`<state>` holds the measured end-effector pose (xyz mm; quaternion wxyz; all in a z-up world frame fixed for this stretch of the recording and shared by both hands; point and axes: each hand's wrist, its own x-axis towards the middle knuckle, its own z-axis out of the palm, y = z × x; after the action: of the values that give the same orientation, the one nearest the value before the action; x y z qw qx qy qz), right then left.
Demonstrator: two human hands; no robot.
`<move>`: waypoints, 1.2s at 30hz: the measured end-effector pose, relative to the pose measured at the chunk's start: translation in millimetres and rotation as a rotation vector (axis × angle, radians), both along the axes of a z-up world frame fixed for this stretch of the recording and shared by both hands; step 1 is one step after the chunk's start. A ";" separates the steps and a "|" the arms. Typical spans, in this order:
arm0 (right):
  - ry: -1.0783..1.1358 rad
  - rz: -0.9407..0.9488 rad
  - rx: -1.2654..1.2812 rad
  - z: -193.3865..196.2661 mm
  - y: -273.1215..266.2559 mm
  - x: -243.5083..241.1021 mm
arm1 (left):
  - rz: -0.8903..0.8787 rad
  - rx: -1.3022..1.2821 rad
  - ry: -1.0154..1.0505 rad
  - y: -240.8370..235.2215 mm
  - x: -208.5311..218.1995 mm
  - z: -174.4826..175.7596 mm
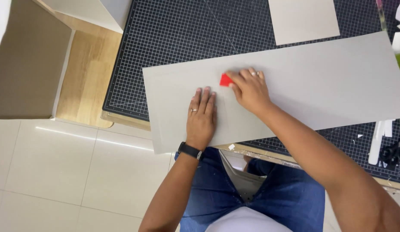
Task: The person places a white rectangular sheet onto a larger gray sheet on a cutting mat, then uses a red plastic scraper to press and smooth the sheet. They then use a small white roller to further smooth the surface of the sheet.
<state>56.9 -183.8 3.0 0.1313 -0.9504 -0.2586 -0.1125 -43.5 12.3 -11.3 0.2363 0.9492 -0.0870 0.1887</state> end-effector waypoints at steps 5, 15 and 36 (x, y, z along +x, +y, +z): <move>0.040 0.075 -0.040 18.5 -17.6 -92.6 | -0.020 0.067 0.086 0.4 1.9 -6.5; 0.047 0.013 0.020 12.0 -40.4 -127.4 | -0.088 0.143 0.120 -10.7 35.2 -11.5; 0.010 -0.089 -0.099 -8.3 -66.3 69.3 | -0.206 0.045 0.034 -44.6 52.6 7.2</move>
<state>126.2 -250.1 -5.2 0.0803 -0.9668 -0.2209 -0.1003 9.0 -32.3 -4.1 0.2344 0.9434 -0.1842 0.1455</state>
